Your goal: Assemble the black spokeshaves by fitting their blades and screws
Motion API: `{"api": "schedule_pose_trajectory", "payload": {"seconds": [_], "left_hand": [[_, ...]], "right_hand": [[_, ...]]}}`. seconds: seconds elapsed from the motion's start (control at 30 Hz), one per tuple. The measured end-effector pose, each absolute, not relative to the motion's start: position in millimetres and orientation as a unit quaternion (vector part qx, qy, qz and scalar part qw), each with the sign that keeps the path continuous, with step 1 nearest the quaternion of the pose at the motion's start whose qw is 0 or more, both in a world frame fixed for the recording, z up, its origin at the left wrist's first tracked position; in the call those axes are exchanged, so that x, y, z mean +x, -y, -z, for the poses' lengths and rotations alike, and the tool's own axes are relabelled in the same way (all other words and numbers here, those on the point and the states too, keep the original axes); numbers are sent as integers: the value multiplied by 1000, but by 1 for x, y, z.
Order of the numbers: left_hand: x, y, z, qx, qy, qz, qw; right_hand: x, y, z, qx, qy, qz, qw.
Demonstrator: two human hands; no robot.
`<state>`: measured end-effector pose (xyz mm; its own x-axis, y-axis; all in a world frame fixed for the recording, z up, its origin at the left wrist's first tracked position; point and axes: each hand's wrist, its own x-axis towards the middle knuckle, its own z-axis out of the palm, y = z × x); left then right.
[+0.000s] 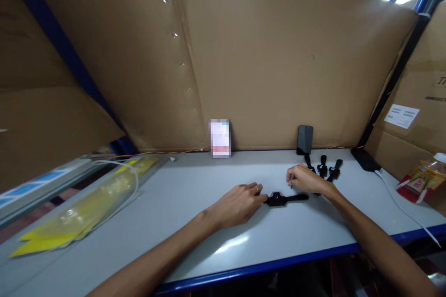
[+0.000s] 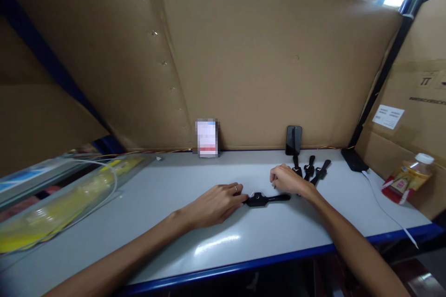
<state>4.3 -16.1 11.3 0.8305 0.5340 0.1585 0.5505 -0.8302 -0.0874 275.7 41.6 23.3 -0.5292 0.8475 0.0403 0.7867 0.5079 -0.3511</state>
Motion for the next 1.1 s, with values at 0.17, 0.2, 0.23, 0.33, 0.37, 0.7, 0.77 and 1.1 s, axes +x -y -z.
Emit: {"api": "schedule_pose_trajectory", "payload": {"seconds": [0.17,0.2,0.23,0.33,0.37,0.7,0.77,1.1], "left_hand": [[4,17,-12,-954,287,59,60],[5,17,-12,-954,287,58,60],[5,17,-12,-954,287,57,60],[5,17,-12,-954,287,55,60],[5,17,-12,-954,288,55,62],[5,17,-13,-956,279,72,62],[5,17,-13,-955,281,65,64],[6,18,-15,-952,295,39,68]], "right_hand": [[279,-47,-24,-485,852,-158,114],[281,-48,-24,-489,851,-152,112],[282,-49,-24,-494,851,-145,108],[287,-50,-25,-513,844,-135,83],[287,-50,-25,-521,840,-133,74],[280,-47,-23,-553,820,-141,42],[279,-51,-20,-532,829,-165,54],[286,-48,-26,-488,848,-209,14]]}}
